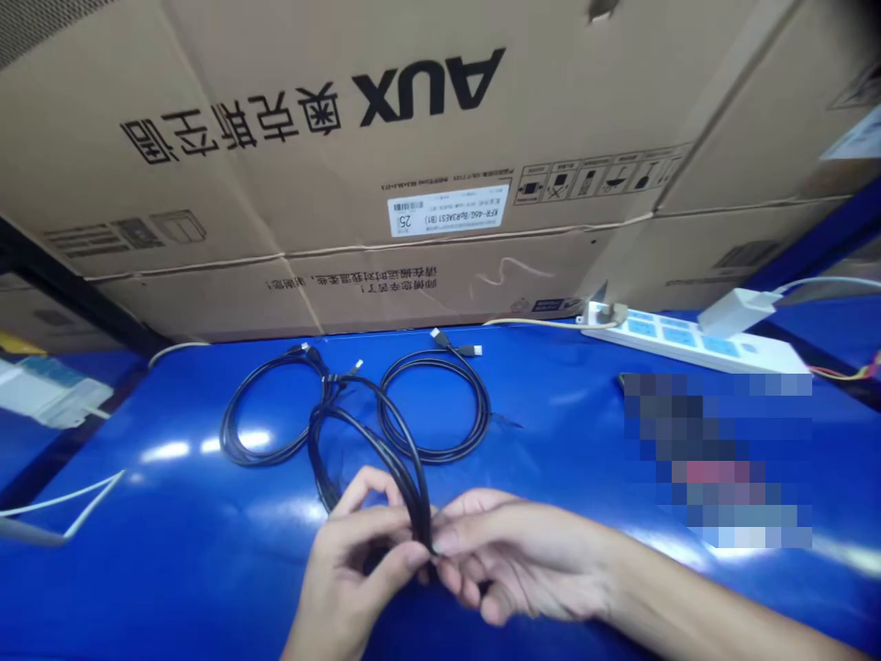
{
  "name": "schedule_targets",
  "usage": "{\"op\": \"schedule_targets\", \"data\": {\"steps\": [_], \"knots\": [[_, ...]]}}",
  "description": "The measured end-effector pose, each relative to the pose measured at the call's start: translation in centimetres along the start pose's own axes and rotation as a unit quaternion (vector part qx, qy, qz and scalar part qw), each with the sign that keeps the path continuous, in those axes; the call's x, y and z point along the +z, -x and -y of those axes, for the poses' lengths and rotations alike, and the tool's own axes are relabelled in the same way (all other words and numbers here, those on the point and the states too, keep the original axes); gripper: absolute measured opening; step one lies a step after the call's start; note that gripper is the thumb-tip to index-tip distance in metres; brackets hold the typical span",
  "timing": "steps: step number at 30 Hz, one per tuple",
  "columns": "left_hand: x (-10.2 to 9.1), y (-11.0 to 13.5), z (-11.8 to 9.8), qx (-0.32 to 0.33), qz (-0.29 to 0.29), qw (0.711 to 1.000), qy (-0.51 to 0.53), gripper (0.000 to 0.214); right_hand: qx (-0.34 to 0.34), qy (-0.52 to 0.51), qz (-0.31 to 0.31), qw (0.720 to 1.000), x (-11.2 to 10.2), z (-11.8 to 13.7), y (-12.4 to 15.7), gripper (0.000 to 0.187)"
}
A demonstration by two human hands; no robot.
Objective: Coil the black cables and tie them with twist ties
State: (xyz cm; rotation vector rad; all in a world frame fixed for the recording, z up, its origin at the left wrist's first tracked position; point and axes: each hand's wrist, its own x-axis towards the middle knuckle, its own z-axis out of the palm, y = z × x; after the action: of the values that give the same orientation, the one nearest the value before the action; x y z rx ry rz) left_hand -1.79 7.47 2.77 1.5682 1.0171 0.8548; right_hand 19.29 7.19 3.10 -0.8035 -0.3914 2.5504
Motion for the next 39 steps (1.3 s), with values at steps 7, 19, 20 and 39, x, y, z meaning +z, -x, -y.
{"op": "schedule_targets", "data": {"steps": [7,19,20,39], "knots": [[0.1,0.2,-0.3,0.019,-0.035,0.999,-0.037,0.030,-0.071,-0.012,-0.031,0.997,1.1,-0.6,0.2,0.029],[1.2,0.3,-1.1,-0.056,-0.155,0.986,0.007,0.033,-0.334,0.280,-0.149,0.888,1.1,-1.4,-0.4,0.028],[1.3,0.3,-1.1,-0.058,-0.150,0.987,0.015,0.033,-0.357,0.314,-0.161,0.865,1.0,-1.4,-0.4,0.023],[0.3,0.1,0.9,-0.055,-0.067,0.989,0.117,0.019,-0.471,0.478,-0.105,0.734,0.6,-0.9,0.2,0.016]]}}
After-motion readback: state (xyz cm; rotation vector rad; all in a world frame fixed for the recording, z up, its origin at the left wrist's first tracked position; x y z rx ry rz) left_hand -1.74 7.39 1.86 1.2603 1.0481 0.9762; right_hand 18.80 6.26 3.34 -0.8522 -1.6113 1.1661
